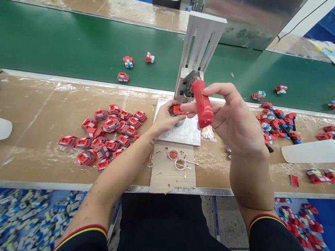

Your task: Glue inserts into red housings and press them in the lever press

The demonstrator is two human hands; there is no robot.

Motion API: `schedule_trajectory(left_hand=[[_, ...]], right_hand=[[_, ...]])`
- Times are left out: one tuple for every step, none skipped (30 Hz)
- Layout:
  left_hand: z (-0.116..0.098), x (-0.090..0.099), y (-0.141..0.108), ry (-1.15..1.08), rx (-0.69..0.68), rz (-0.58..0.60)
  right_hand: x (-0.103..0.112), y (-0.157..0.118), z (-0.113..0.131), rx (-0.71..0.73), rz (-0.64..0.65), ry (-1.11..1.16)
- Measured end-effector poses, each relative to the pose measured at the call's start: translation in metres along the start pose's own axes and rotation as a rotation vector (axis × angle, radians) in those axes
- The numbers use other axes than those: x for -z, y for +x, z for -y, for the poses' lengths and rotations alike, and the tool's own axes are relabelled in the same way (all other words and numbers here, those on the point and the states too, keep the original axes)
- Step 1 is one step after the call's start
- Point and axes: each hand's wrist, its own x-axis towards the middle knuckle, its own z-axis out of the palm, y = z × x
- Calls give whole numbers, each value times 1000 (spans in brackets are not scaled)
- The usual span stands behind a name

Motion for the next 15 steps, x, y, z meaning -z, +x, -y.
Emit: schedule_trajectory(left_hand=[[-2, 2, 0, -8, -1, 1], [-4, 3, -1, -17, -1, 2], [-6, 4, -1, -24, 0, 4], [-7, 5, -1, -26, 0, 7], [-7, 5, -2, -32, -1, 9], [-7, 5, -2, -40, -3, 11], [-7, 4, -2, -52, -5, 13], [-6, 4, -2, -64, -7, 15], [-5, 3, -1, -76, -9, 17], [-3, 2, -1, -86, -9, 17], [-2, 2, -1, -91, -10, 15], [-1, 1, 0, -88, -10, 9], [-1, 1, 0, -84, -12, 4], [-1, 0, 0, -80, -14, 1], [-1, 0, 0, -77, -18, -3]], right_hand=[[0, 0, 1, 2, -8, -4], [0, 1, 1, 6, -13, -4], [0, 1, 1, 9, -16, -1], [-1, 1, -1, 11, -16, 6], [-2, 1, -3, 11, -14, 16], [-3, 1, -6, 12, -8, 28], [-3, 0, -9, 10, 1, 40], [-4, -1, -12, 7, 11, 48], [-4, -2, -14, 4, 21, 53], [-4, -2, -16, 2, 30, 54], [-4, -3, -17, -1, 35, 52], [-3, -4, -17, -3, 34, 47], [-2, -4, -16, -6, 29, 40], [-1, -4, -14, -5, 20, 32], [0, -4, -12, -1, 8, 25]])
